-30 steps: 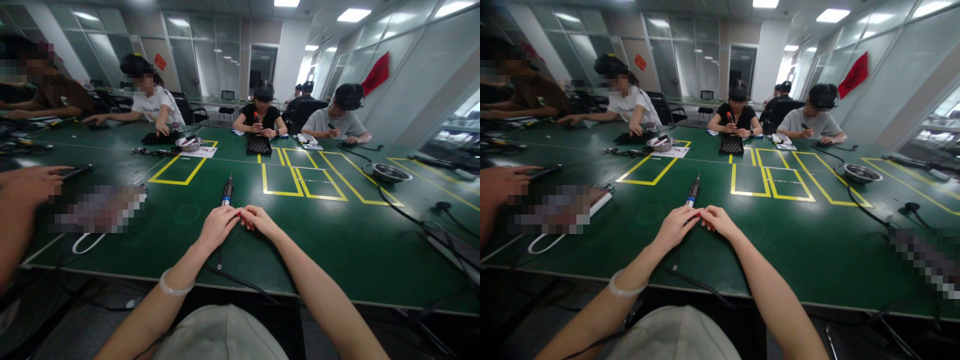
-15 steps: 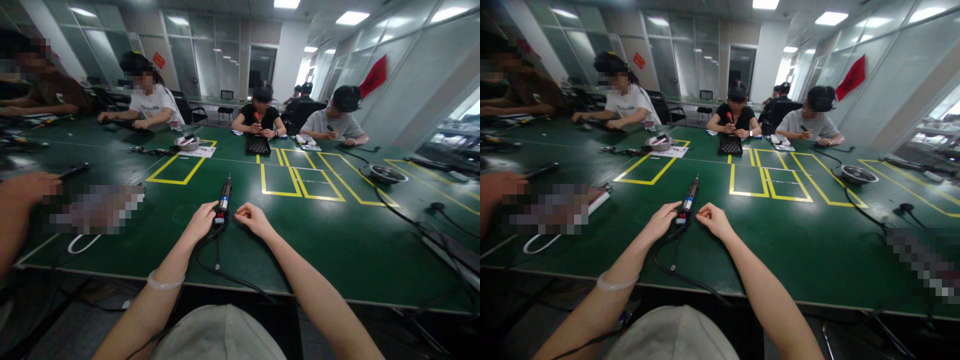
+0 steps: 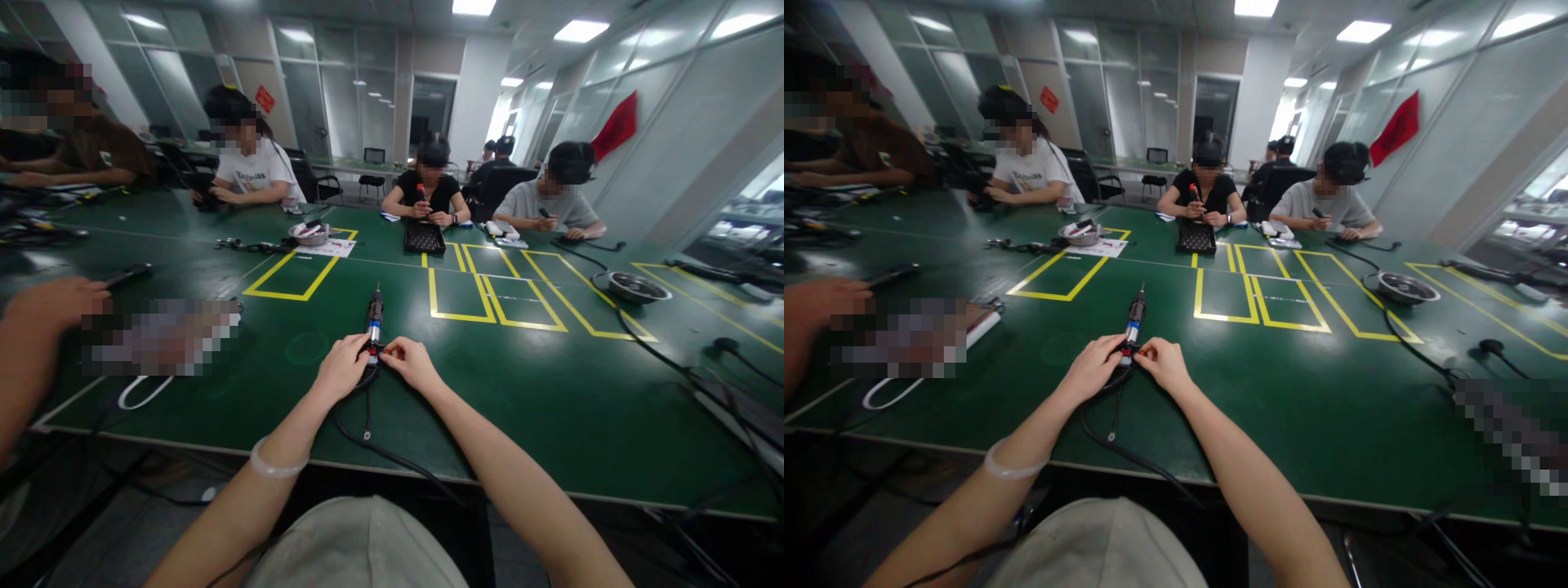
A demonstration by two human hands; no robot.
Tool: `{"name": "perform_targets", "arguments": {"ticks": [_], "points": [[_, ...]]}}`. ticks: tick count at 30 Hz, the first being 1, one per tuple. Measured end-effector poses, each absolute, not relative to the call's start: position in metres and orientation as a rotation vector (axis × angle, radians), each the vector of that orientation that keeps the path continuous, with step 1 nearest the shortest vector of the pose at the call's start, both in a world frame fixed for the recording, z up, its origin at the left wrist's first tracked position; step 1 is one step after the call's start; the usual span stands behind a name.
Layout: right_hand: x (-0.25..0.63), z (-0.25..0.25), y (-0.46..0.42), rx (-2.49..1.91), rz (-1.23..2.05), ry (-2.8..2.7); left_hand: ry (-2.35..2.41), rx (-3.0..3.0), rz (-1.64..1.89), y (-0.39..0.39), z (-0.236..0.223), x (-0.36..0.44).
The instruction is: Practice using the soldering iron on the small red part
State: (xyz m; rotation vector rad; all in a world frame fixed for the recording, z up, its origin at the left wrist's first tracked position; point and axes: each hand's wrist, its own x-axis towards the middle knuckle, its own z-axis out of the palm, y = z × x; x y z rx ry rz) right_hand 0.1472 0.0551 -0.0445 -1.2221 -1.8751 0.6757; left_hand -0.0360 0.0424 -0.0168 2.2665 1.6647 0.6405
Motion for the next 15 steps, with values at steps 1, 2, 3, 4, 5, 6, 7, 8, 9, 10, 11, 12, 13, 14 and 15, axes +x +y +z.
{"name": "perform_targets", "arguments": {"ticks": [1, 2, 3, 4, 5, 6, 7, 8, 9, 10, 11, 12, 13, 14, 15], "points": [[0.147, -0.044, 0.054, -1.219, 0.701, -1.865, 1.669, 2.268, 0.637, 0.041, -0.016, -0.036], [0.147, -0.044, 0.054, -1.217, 0.723, -1.856, 1.67, 2.269, 0.635, 0.04, -0.014, -0.035], [0.147, -0.044, 0.053, -1.214, 0.741, -1.848, 1.668, 2.271, 0.636, 0.038, -0.013, -0.035], [0.147, -0.044, 0.052, -1.207, 0.753, -1.842, 1.664, 2.274, 0.64, 0.037, -0.012, -0.035], [0.147, -0.044, 0.052, -1.196, 0.765, -1.834, 1.656, 2.278, 0.644, 0.036, -0.012, -0.035], [0.147, -0.044, 0.052, -1.182, 0.779, -1.824, 1.645, 2.285, 0.644, 0.036, -0.012, -0.035], [0.147, -0.045, 0.052, -1.167, 0.796, -1.813, 1.632, 2.294, 0.638, 0.035, -0.012, -0.036], [0.147, -0.045, 0.052, -1.155, 0.812, -1.801, 1.62, 2.302, 0.627, 0.035, -0.013, -0.036], [0.146, -0.045, 0.052, -1.149, 0.822, -1.79, 1.608, 2.31, 0.611, 0.036, -0.014, -0.037], [0.146, -0.045, 0.053, -1.15, 0.823, -1.785, 1.597, 2.317, 0.591, 0.036, -0.015, -0.038], [0.146, -0.045, 0.053, -1.151, 0.818, -1.788, 1.587, 2.32, 0.57, 0.037, -0.015, -0.039], [0.146, -0.045, 0.053, -1.153, 0.808, -1.796, 1.575, 2.323, 0.553, 0.038, -0.016, -0.041], [0.147, -0.044, 0.053, -1.154, 0.8, -1.808, 1.558, 2.326, 0.537, 0.039, -0.016, -0.042], [0.147, -0.044, 0.052, -1.151, 0.795, -1.819, 1.536, 2.331, 0.524, 0.04, -0.015, -0.044], [0.148, -0.043, 0.052, -1.144, 0.796, -1.829, 1.511, 2.337, 0.512, 0.041, -0.015, -0.045]]}}
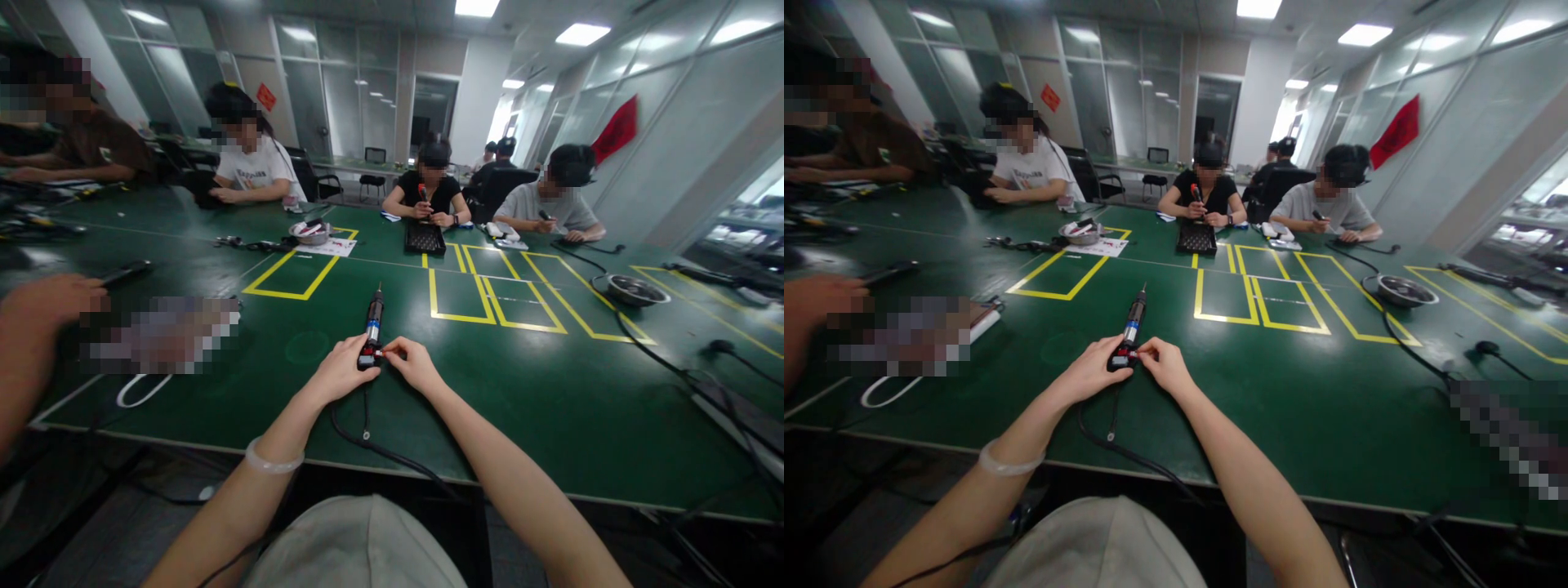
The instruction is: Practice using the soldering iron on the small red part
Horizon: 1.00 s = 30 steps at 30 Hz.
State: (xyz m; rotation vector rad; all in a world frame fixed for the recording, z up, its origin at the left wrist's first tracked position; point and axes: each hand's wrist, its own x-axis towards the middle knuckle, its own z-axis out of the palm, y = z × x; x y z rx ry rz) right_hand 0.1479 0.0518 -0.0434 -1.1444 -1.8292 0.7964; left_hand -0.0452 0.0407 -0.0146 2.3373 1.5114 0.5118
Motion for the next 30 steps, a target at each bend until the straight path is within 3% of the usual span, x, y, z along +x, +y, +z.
{"name": "perform_targets", "arguments": {"ticks": [17, 30], "points": [[0.161, -0.039, 0.05, -1.087, 0.699, -1.938, 1.856, 2.444, 0.23, 0.04, -0.005, -0.007], [0.174, -0.038, 0.055, -1.169, 0.651, -1.847, 1.778, 2.378, 0.173, 0.063, 0.001, -0.059]]}}
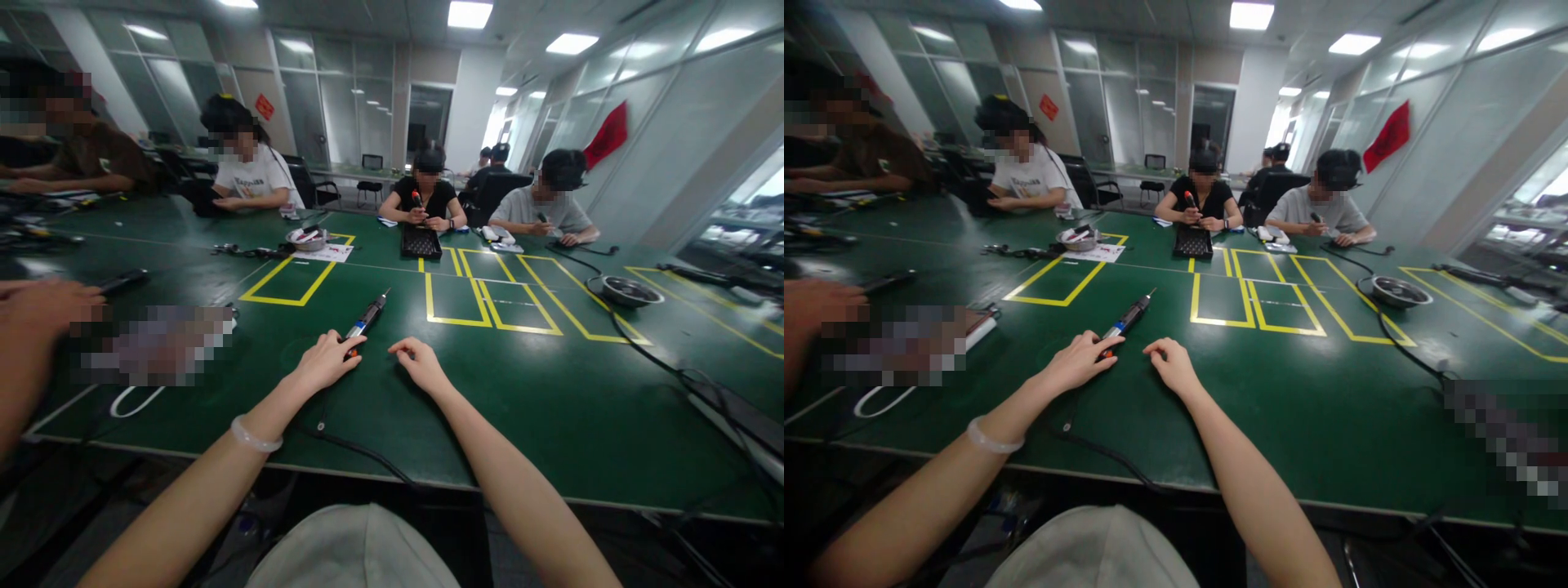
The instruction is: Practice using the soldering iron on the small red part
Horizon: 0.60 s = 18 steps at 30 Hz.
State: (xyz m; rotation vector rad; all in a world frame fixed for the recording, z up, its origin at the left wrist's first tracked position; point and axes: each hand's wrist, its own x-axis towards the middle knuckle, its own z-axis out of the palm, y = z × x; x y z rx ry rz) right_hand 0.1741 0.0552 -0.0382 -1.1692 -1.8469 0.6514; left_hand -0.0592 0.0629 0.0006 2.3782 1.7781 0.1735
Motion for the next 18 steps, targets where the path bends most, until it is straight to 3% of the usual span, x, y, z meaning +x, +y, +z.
{"name": "perform_targets", "arguments": {"ticks": [18], "points": [[0.174, -0.035, 0.054, -1.194, 0.714, -1.832, 2.251, 2.219, 0.154, 0.16, -0.008, -0.221]]}}
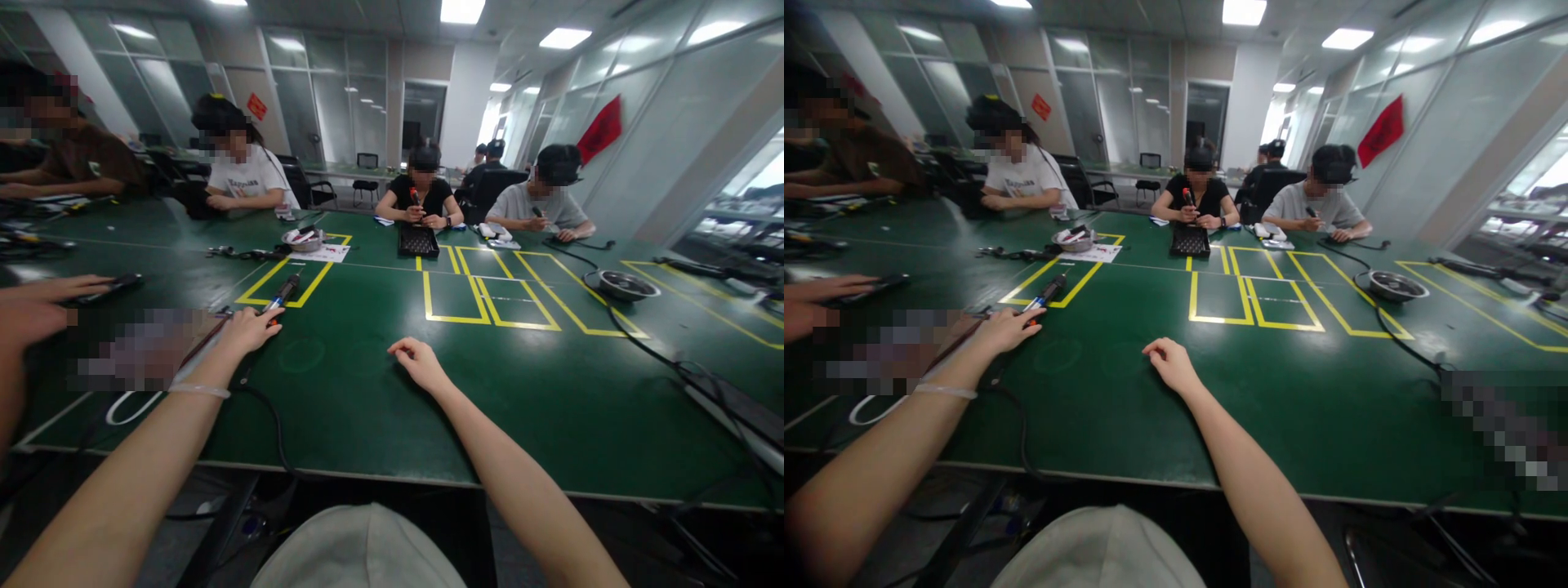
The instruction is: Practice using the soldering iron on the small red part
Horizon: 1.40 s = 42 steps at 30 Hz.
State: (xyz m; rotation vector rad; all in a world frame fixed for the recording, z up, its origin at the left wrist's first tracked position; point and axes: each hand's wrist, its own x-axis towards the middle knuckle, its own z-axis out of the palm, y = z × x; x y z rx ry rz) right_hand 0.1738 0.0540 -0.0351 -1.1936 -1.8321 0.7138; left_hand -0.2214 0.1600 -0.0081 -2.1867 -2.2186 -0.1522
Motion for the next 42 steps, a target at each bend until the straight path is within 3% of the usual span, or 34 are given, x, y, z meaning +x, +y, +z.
{"name": "perform_targets", "arguments": {"ticks": [6, 13, 17, 21, 23, 28, 32, 42], "points": [[0.174, -0.036, 0.054, -1.198, 0.728, -1.833, -1.91, -2.002, -0.374, 0.135, -0.007, -0.209], [0.175, -0.04, 0.058, -1.207, 0.724, -1.835, -1.955, -1.911, -0.356, 0.123, 0.004, -0.194], [0.176, -0.04, 0.059, -1.2, 0.73, -1.826, -2.044, -2.02, -0.779, 0.122, 0.015, -0.167], [0.177, -0.04, 0.061, -1.159, 0.773, -1.779, -2.064, -2.637, -1.389, 0.114, 0.02, -0.1], [0.177, -0.04, 0.062, -1.123, 0.847, -1.722, -2.079, -2.941, -1.502, 0.107, 0.019, -0.06], [0.18, -0.037, 0.063, -1.074, 1.226, -1.52, -1.995, -3.38, -1.451, 0.09, 0.009, 0.002], [0.18, -0.034, 0.06, -0.988, 1.489, -1.379, -1.642, -3.485, -1.227, 0.083, 0.0, 0.007], [0.181, -0.035, 0.058, -1.006, 1.479, -1.373, -1.204, -2.997, -0.845, 0.07, -0.004, 0.001]]}}
